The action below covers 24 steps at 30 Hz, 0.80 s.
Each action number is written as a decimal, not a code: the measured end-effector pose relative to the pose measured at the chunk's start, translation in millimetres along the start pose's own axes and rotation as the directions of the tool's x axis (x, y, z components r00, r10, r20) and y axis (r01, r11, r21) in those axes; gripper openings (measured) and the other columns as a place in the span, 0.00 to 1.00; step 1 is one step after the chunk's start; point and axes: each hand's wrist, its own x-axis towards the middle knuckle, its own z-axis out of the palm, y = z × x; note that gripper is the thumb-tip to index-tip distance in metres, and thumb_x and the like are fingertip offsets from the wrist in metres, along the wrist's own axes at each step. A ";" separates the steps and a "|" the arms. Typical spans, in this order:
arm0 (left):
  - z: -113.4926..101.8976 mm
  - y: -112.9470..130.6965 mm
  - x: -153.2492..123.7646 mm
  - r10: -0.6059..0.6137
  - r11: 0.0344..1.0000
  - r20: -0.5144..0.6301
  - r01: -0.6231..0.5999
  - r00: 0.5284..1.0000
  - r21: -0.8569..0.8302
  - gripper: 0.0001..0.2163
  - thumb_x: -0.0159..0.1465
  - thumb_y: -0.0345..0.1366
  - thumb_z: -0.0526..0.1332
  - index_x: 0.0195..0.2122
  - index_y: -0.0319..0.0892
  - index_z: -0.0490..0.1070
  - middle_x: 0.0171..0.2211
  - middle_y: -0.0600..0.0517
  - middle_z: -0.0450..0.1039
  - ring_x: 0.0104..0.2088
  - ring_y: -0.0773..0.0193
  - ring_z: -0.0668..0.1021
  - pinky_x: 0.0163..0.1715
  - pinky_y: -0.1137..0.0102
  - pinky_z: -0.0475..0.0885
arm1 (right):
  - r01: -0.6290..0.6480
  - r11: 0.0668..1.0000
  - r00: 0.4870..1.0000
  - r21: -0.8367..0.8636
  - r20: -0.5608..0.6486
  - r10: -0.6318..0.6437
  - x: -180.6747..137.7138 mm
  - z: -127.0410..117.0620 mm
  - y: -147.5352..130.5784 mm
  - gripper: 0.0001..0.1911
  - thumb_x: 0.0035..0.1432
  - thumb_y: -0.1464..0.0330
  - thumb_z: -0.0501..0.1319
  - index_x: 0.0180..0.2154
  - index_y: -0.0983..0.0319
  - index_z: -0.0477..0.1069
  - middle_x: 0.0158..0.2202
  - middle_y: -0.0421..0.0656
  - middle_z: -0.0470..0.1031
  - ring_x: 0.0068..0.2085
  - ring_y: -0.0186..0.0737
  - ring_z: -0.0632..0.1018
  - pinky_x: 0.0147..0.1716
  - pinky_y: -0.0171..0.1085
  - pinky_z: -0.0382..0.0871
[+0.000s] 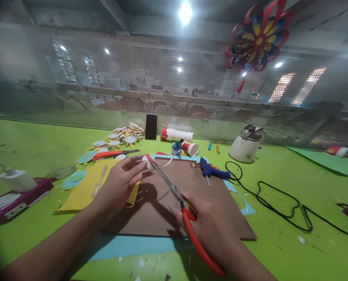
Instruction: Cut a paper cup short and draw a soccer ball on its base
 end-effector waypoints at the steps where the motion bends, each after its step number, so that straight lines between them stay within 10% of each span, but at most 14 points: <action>1: 0.7 -0.3 -0.4 0.000 1.000 -0.002 0.000 1.000 0.000 0.18 0.50 0.37 0.72 0.40 0.36 0.72 0.39 0.45 0.77 0.38 0.60 0.80 0.43 0.63 0.75 | 0.000 1.000 1.000 0.003 -0.005 0.000 0.3 0.4 0.1 0.17 0.59 0.58 0.60 0.46 0.59 0.76 0.36 0.40 0.81 0.34 0.40 0.79 0.33 0.35 0.69; 24: 1.4 -2.1 -3.3 0.031 0.999 0.012 -0.031 0.999 0.031 0.18 0.52 0.39 0.71 0.40 0.36 0.72 0.42 0.44 0.76 0.39 0.60 0.79 0.47 0.59 0.74 | -0.016 0.999 1.000 0.042 0.006 0.015 -0.8 5.2 4.5 0.17 0.60 0.58 0.58 0.43 0.59 0.77 0.36 0.43 0.81 0.35 0.44 0.79 0.35 0.40 0.70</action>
